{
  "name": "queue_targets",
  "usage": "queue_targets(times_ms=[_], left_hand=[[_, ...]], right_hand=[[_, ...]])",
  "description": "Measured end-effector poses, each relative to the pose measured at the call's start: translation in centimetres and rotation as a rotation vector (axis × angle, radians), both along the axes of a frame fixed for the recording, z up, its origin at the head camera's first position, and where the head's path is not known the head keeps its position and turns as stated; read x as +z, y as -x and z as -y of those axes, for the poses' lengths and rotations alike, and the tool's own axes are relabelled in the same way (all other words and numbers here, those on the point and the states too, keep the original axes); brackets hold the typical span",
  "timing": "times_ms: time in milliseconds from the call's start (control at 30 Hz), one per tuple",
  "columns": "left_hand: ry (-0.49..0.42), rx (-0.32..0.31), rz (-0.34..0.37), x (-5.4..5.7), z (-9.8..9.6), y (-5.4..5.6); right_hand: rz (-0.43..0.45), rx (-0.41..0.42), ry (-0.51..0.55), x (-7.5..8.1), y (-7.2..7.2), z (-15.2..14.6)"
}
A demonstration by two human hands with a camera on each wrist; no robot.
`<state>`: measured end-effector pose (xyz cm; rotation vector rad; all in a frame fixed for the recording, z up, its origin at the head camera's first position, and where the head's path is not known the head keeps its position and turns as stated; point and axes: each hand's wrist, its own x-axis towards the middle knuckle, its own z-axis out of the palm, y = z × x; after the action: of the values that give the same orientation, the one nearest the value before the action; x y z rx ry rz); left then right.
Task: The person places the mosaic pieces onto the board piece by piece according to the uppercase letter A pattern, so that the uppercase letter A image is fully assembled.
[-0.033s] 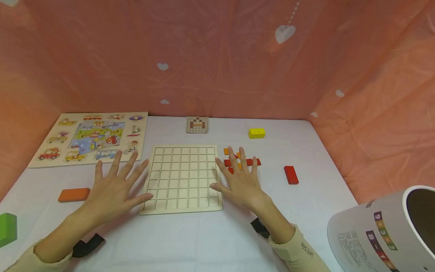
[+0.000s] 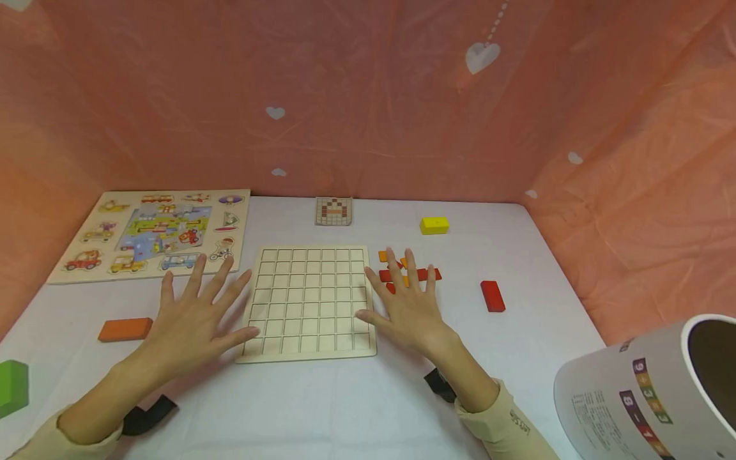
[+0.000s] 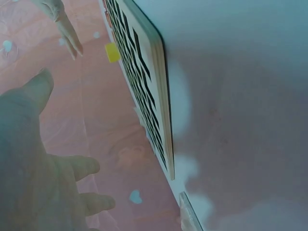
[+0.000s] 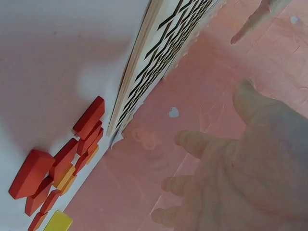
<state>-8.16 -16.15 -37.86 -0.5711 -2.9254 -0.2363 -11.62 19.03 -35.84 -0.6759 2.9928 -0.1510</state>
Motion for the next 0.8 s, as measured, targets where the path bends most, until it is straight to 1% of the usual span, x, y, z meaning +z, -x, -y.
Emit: queue_targets(times_ms=[100, 200, 300, 400, 467, 533, 633, 700, 800], left_hand=[[-0.011, -0.007, 0.015, -0.2, 0.0, 0.1], [-0.052, -0.035, 0.051, -0.7, 0.0, 0.2], [-0.141, -0.1, 0.124, -1.4, 0.2, 0.4], [-0.242, -0.171, 0.207, -2.2, 0.5, 0.9], [-0.295, -0.202, 0.247, -2.7, 0.8, 1.3], [-0.337, -0.225, 0.266, -3.2, 1.1, 1.7], [-0.391, -0.255, 0.278, -3.7, 1.4, 2.3], [-0.419, -0.274, 0.278, -3.9, 1.6, 2.6], [-0.456, -0.29, 0.282, -4.1, 1.7, 2.8]], right_hand=[[0.017, -0.006, 0.001, 0.0, 0.2, -0.2], [0.061, -0.023, 0.042, 0.0, 1.1, -0.9], [0.119, -0.065, 0.17, 0.0, 2.7, -2.6], [0.184, -0.105, 0.362, -0.4, 4.5, -5.0], [0.223, -0.116, 0.474, -0.8, 5.5, -6.7], [0.263, -0.113, 0.561, -1.3, 6.2, -8.3], [0.29, -0.102, 0.651, -2.1, 7.0, -10.2], [0.299, -0.097, 0.696, -2.5, 7.3, -11.1], [0.304, -0.109, 0.729, -2.9, 7.4, -12.1]])
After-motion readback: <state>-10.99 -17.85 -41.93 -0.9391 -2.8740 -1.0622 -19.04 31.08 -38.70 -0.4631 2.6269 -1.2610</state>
